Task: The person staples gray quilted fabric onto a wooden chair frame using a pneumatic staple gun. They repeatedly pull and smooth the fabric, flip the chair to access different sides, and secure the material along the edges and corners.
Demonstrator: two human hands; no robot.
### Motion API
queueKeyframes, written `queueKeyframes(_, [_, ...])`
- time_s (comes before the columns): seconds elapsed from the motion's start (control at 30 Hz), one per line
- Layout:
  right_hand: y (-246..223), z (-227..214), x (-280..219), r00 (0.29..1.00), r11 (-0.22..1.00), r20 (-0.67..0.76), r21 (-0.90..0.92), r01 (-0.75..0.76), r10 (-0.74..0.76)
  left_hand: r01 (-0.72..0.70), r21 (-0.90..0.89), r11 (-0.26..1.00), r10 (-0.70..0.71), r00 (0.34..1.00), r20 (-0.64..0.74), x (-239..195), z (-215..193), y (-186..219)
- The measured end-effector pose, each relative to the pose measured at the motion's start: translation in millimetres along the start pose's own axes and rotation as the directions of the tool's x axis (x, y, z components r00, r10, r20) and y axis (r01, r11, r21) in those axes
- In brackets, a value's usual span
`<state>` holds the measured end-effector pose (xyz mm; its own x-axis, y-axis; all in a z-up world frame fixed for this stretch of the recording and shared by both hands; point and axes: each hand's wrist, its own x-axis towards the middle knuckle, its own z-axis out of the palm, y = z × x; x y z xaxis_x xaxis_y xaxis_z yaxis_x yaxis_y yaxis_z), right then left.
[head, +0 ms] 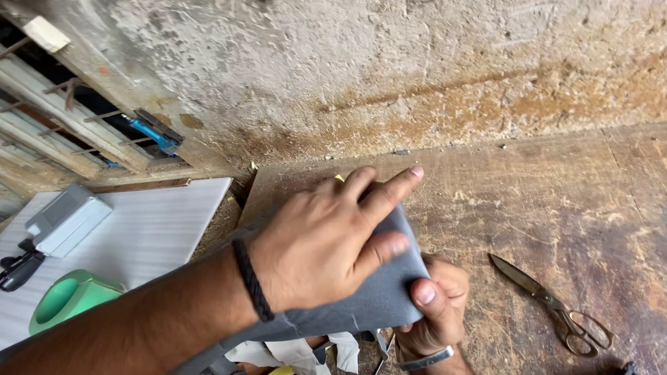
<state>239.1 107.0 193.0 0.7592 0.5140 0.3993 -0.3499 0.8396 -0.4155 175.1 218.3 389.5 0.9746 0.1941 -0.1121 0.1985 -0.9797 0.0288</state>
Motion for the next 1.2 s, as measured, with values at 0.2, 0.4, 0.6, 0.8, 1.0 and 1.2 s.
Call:
queueKeyframes(0.2, [-11.0, -21.1, 13.6, 0.981, 0.976, 0.171, -0.213, -0.052, 0.090, 0.003, 0.042, 0.999, -0.004, 1.000, 0.027, -2.9, -1.7, -0.1])
queueKeyframes(0.4, [-4.1, -48.6, 25.4, 0.951, 0.918, 0.306, -0.389, 0.083, 0.044, -0.123, 0.115, 0.986, 0.137, 0.982, -0.130, 10.0, 1.4, -2.4])
queueKeyframes(0.6, [6.5, -58.0, 26.9, 0.962, 0.928, 0.270, -0.366, 0.073, 0.030, 0.007, 0.211, 0.978, -0.040, 0.988, 0.150, 11.5, 2.4, 15.1])
queueKeyframes(0.8, [24.2, -78.0, 42.1, 0.966, 0.865, 0.076, -0.466, -0.186, 0.248, 0.026, 0.396, 0.918, -0.056, 0.996, 0.064, 28.6, -1.1, 19.1])
queueKeyframes(1.0, [-70.7, -230.1, -31.4, 0.924, -0.198, -0.325, -0.937, -0.287, 0.202, 0.152, 0.351, 0.924, -0.136, 0.988, -0.072, 41.0, -0.6, -35.7])
queueKeyframes(1.2, [-205.4, -370.4, -180.1, 0.540, -0.776, -0.810, -0.486, -0.401, 0.227, 0.201, 0.400, 0.894, -0.166, 0.979, -0.120, 57.2, 13.5, -77.8])
